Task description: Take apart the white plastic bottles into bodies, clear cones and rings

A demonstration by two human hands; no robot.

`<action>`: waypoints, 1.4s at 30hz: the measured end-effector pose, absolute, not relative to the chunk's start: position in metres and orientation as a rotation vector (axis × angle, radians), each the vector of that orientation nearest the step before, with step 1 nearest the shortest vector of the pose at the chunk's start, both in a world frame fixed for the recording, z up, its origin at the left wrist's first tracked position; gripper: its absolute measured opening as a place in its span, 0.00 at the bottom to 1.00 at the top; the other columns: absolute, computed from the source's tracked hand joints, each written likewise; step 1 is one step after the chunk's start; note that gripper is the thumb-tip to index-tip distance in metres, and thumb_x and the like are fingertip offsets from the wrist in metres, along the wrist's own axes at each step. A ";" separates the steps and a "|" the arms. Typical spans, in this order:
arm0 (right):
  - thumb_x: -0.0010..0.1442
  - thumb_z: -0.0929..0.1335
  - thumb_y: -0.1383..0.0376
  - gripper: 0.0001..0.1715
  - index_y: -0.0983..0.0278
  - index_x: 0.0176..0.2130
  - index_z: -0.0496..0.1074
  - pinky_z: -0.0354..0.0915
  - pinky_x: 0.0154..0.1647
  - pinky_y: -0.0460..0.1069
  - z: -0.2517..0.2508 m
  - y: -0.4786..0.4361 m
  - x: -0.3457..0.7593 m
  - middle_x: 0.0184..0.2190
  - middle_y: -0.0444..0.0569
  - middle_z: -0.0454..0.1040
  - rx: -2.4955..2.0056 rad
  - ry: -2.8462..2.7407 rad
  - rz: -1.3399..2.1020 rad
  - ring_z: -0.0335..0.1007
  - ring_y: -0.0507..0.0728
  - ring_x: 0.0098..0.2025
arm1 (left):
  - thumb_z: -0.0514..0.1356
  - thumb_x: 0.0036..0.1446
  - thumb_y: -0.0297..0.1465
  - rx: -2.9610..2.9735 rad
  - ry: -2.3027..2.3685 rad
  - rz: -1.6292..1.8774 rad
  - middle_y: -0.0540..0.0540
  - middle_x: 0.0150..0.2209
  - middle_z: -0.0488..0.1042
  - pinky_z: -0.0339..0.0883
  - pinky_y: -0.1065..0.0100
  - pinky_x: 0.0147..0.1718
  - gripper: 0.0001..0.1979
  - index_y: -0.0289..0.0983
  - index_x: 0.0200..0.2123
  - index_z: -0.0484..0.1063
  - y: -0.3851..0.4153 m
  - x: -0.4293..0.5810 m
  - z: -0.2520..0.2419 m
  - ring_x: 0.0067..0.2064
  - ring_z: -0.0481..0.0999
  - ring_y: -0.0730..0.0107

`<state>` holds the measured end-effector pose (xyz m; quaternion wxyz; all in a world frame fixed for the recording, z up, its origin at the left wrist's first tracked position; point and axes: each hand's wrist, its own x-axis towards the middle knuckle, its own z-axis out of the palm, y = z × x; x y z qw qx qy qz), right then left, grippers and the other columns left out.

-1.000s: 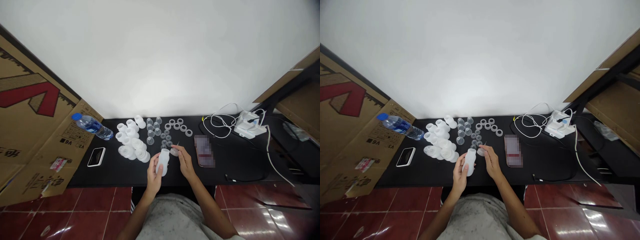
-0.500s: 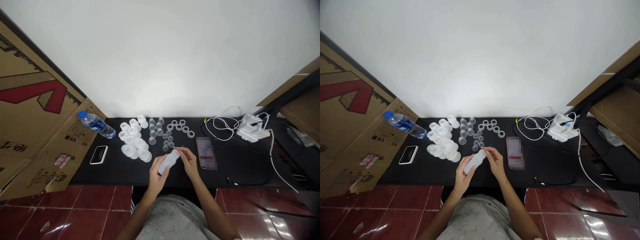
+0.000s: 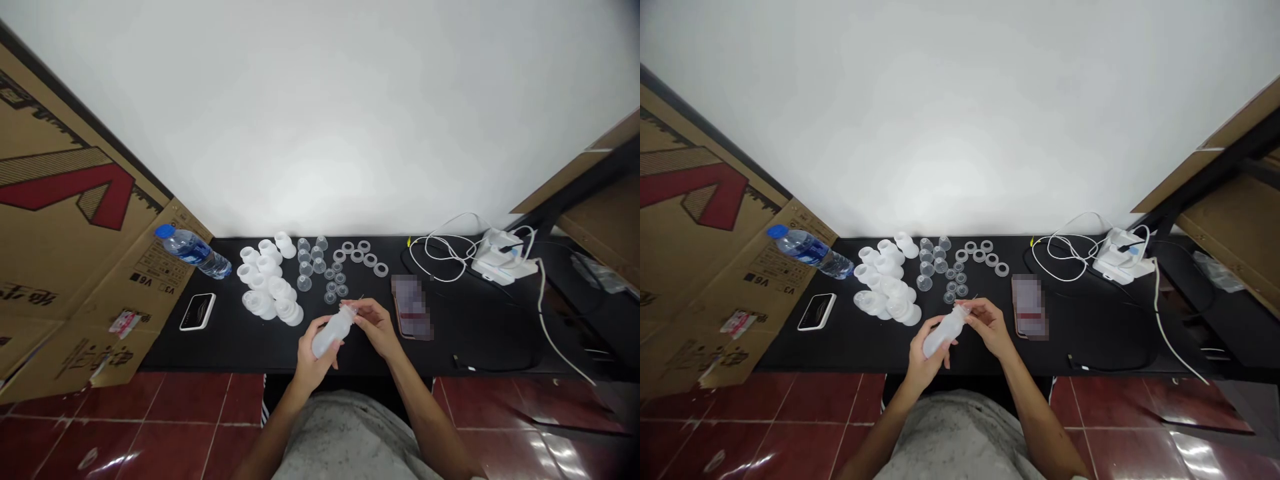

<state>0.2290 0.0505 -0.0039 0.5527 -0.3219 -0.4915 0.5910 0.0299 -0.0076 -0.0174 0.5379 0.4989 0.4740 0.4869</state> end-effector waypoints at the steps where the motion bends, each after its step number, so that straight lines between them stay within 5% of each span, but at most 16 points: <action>1: 0.67 0.79 0.53 0.17 0.56 0.50 0.80 0.77 0.61 0.62 -0.004 0.051 0.229 0.55 0.55 0.86 -0.749 -1.172 1.406 0.83 0.65 0.59 | 0.68 0.68 0.47 1.154 1.095 1.161 0.46 0.37 0.83 0.67 0.75 0.17 0.29 0.38 0.63 0.67 -0.008 0.029 -0.018 0.18 0.73 0.77; 6: 0.65 0.80 0.52 0.20 0.56 0.51 0.77 0.77 0.61 0.64 0.001 0.053 0.231 0.56 0.57 0.85 -0.699 -1.228 1.457 0.82 0.66 0.60 | 0.65 0.68 0.53 1.002 0.992 1.099 0.49 0.27 0.79 0.52 0.80 0.11 0.30 0.35 0.59 0.69 -0.002 0.021 -0.019 0.13 0.66 0.79; 10: 0.66 0.80 0.54 0.31 0.52 0.62 0.70 0.77 0.59 0.63 0.005 0.057 0.227 0.56 0.55 0.85 -0.640 -1.218 1.472 0.82 0.65 0.59 | 0.61 0.68 0.58 0.920 0.969 1.125 0.53 0.23 0.76 0.46 0.80 0.10 0.29 0.38 0.53 0.69 0.005 0.021 -0.018 0.11 0.60 0.81; 13: 0.61 0.82 0.53 0.42 0.52 0.66 0.67 0.78 0.55 0.60 0.004 0.062 0.223 0.49 0.51 0.84 -0.719 -1.201 1.400 0.84 0.63 0.53 | 0.60 0.69 0.56 0.964 1.052 1.188 0.53 0.26 0.76 0.52 0.80 0.12 0.26 0.40 0.52 0.68 0.005 0.025 -0.016 0.15 0.63 0.80; 17: 0.62 0.80 0.47 0.26 0.57 0.53 0.79 0.78 0.42 0.52 0.003 0.062 0.223 0.35 0.45 0.79 -0.964 -1.216 1.282 0.80 0.58 0.37 | 0.65 0.69 0.49 1.161 1.127 1.215 0.50 0.36 0.78 0.64 0.78 0.20 0.22 0.40 0.54 0.69 0.001 0.030 -0.016 0.24 0.71 0.78; 19: 0.67 0.75 0.43 0.27 0.58 0.53 0.79 0.78 0.44 0.54 0.004 0.059 0.223 0.39 0.49 0.81 -0.974 -1.196 1.298 0.80 0.60 0.40 | 0.65 0.70 0.47 1.180 1.131 1.221 0.50 0.37 0.76 0.64 0.77 0.20 0.21 0.40 0.55 0.69 0.001 0.031 -0.017 0.24 0.71 0.78; 22: 0.70 0.72 0.42 0.36 0.55 0.67 0.71 0.77 0.55 0.59 0.007 0.053 0.225 0.52 0.55 0.82 -0.862 -1.163 1.422 0.81 0.65 0.54 | 0.63 0.71 0.48 1.158 1.140 1.253 0.51 0.36 0.75 0.64 0.76 0.20 0.20 0.40 0.55 0.69 0.001 0.031 -0.019 0.24 0.69 0.78; 27: 0.66 0.76 0.43 0.34 0.56 0.63 0.72 0.78 0.46 0.55 0.006 0.051 0.226 0.44 0.52 0.82 -0.969 -1.194 1.307 0.81 0.62 0.45 | 0.64 0.70 0.48 1.228 1.128 1.230 0.48 0.39 0.77 0.67 0.73 0.23 0.21 0.40 0.55 0.71 0.000 0.030 -0.022 0.26 0.72 0.74; 30: 0.69 0.73 0.40 0.39 0.55 0.68 0.66 0.78 0.52 0.59 0.006 0.050 0.225 0.52 0.57 0.82 -0.913 -1.204 1.361 0.81 0.66 0.53 | 0.64 0.71 0.48 1.222 1.144 1.248 0.48 0.40 0.77 0.67 0.73 0.24 0.20 0.40 0.55 0.71 -0.001 0.030 -0.023 0.27 0.72 0.73; 38: 0.66 0.75 0.41 0.44 0.54 0.70 0.63 0.77 0.53 0.59 0.008 0.047 0.221 0.51 0.56 0.82 -0.905 -1.207 1.396 0.81 0.66 0.53 | 0.64 0.70 0.48 1.270 1.168 1.271 0.44 0.43 0.81 0.72 0.69 0.30 0.22 0.39 0.56 0.73 -0.001 0.030 -0.020 0.32 0.77 0.68; 42: 0.63 0.79 0.48 0.37 0.55 0.63 0.68 0.78 0.46 0.55 0.006 0.046 0.219 0.41 0.48 0.81 -0.948 -1.137 1.342 0.82 0.62 0.44 | 0.66 0.69 0.44 1.418 1.204 1.252 0.40 0.51 0.82 0.77 0.62 0.45 0.21 0.39 0.59 0.74 -0.002 0.030 -0.013 0.46 0.83 0.57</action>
